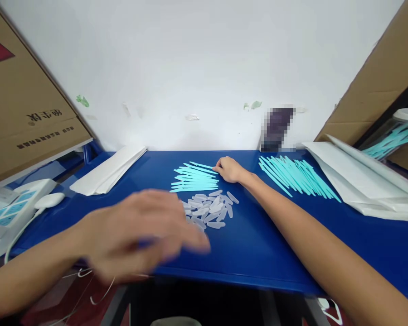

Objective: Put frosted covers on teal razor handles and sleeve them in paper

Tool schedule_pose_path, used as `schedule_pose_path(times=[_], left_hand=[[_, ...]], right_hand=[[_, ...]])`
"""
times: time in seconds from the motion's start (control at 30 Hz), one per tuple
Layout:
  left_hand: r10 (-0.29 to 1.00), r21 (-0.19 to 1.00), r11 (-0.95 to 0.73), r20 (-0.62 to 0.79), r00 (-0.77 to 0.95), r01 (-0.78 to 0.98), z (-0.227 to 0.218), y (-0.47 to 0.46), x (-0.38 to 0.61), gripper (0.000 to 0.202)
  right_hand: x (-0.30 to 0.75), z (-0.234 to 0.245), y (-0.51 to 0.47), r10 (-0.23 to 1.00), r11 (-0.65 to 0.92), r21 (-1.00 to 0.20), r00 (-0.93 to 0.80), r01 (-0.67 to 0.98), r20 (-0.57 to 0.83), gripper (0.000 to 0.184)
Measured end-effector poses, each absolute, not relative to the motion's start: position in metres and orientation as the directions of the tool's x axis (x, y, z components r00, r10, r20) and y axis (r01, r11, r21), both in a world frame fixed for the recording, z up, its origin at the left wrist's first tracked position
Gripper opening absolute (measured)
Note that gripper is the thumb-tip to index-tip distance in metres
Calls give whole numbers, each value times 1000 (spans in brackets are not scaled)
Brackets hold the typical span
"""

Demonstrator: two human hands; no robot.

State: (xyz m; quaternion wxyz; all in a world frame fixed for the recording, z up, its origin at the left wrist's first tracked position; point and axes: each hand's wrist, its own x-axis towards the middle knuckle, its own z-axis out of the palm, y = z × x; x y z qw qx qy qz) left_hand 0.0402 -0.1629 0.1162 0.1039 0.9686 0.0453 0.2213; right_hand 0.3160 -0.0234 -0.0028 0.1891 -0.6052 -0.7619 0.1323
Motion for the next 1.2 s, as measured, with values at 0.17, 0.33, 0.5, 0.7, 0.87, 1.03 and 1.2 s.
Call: schedule_pose_path(times=[0.17, 0.33, 0.5, 0.7, 0.87, 1.03, 1.2], left_hand=[[500, 463, -791, 114, 858, 399, 82, -71, 16, 25], [498, 567, -686, -92, 862, 456, 52, -52, -6, 32], [501, 610, -659, -80, 862, 440, 42, -51, -6, 27], [512, 547, -706, -46, 858, 450, 41, -51, -4, 26], [561, 545, -704, 34, 827, 455, 40, -46, -8, 23], [706, 415, -703, 302, 641, 578, 21, -27, -13, 18], [735, 372, -676, 278, 619, 636, 2, -14, -14, 16]], right_hand=[[318, -10, -32, 965, 228, -319, -170, 920, 201, 23], [319, -15, -40, 960, 237, -259, -185, 936, 210, 25], [318, -11, -52, 932, 299, -330, -201, 895, 302, 24], [313, -3, -66, 772, 359, -485, 39, 797, 634, 26], [302, 0, -73, 812, 389, -475, -51, 789, 581, 31], [294, -2, -71, 848, 411, -511, -111, 755, 518, 31], [295, -5, -69, 823, 464, -512, -138, 723, 551, 29]])
